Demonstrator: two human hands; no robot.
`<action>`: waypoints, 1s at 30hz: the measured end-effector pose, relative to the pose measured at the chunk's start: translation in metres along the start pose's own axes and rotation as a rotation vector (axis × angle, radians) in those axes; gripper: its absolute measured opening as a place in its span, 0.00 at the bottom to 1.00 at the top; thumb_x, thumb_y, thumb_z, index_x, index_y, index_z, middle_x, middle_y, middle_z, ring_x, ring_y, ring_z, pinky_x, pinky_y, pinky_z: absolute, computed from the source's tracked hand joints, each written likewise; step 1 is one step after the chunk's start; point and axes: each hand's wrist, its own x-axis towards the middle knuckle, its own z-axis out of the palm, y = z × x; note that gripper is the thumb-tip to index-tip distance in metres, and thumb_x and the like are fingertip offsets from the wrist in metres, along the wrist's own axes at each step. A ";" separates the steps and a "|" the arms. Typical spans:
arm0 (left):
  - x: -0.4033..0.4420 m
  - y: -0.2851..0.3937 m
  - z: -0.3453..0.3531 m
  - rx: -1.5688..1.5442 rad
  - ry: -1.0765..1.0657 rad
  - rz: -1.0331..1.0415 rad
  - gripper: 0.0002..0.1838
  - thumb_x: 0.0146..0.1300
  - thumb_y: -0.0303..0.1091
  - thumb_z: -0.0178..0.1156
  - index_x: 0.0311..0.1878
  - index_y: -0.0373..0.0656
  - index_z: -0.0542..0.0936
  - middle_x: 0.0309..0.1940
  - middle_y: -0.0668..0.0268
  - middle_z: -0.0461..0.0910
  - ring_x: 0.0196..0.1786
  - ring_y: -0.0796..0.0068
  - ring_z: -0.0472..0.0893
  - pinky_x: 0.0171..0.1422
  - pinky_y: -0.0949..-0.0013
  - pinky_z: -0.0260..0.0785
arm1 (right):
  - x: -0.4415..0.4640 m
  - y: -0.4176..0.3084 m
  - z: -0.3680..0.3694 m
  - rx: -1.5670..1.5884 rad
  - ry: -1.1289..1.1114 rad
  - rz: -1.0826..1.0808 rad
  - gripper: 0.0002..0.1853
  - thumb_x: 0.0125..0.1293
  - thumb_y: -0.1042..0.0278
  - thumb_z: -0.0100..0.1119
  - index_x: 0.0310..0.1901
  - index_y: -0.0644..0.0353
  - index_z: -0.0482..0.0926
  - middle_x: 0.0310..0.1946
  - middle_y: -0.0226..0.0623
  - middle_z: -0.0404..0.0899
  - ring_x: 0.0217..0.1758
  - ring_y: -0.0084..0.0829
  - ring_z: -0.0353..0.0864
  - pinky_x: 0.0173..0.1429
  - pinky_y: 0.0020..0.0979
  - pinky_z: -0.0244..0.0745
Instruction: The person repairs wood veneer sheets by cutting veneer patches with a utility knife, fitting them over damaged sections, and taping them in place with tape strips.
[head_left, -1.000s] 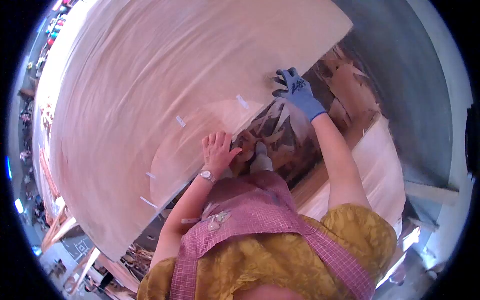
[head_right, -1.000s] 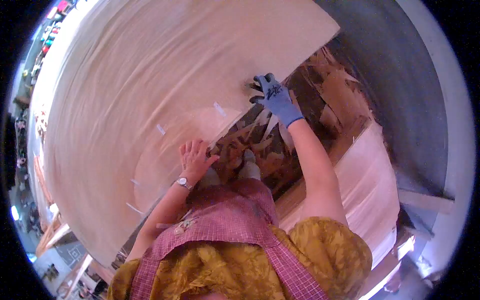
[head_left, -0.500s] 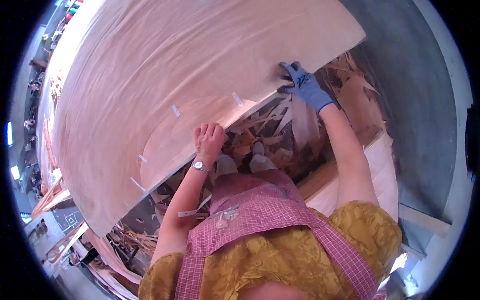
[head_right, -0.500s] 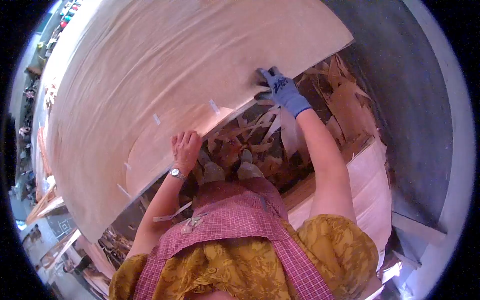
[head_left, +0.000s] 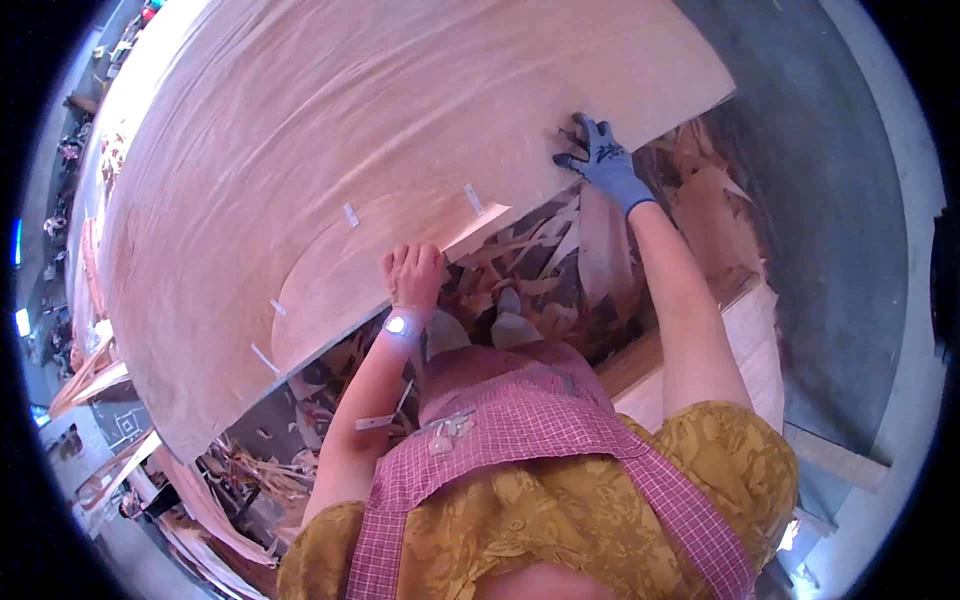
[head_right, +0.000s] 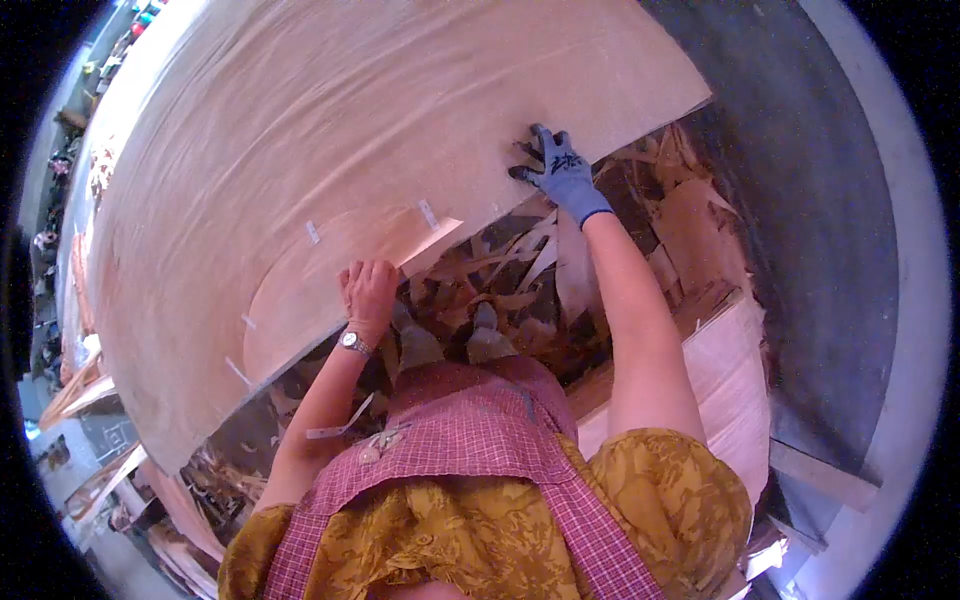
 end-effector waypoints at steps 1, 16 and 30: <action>0.002 0.000 -0.001 -0.010 0.007 -0.007 0.07 0.56 0.35 0.65 0.30 0.50 0.75 0.29 0.70 0.76 0.41 0.66 0.76 0.48 0.60 0.63 | -0.003 -0.003 0.000 0.063 0.008 -0.071 0.46 0.54 0.40 0.70 0.72 0.43 0.59 0.58 0.45 0.70 0.58 0.49 0.77 0.61 0.44 0.75; -0.009 0.041 -0.007 -0.066 -0.214 0.068 0.24 0.59 0.43 0.64 0.57 0.46 0.76 0.25 0.68 0.79 0.28 0.67 0.81 0.35 0.61 0.73 | -0.026 -0.133 0.009 0.029 -0.119 -0.658 0.11 0.63 0.54 0.64 0.41 0.49 0.79 0.44 0.34 0.77 0.44 0.40 0.82 0.45 0.40 0.80; 0.007 0.033 0.030 -0.044 -0.217 -0.065 0.08 0.63 0.41 0.60 0.44 0.53 0.81 0.23 0.66 0.83 0.24 0.65 0.83 0.28 0.60 0.75 | 0.012 -0.036 0.050 -0.205 0.362 -0.116 0.26 0.65 0.49 0.60 0.63 0.47 0.71 0.51 0.44 0.75 0.53 0.46 0.78 0.50 0.46 0.78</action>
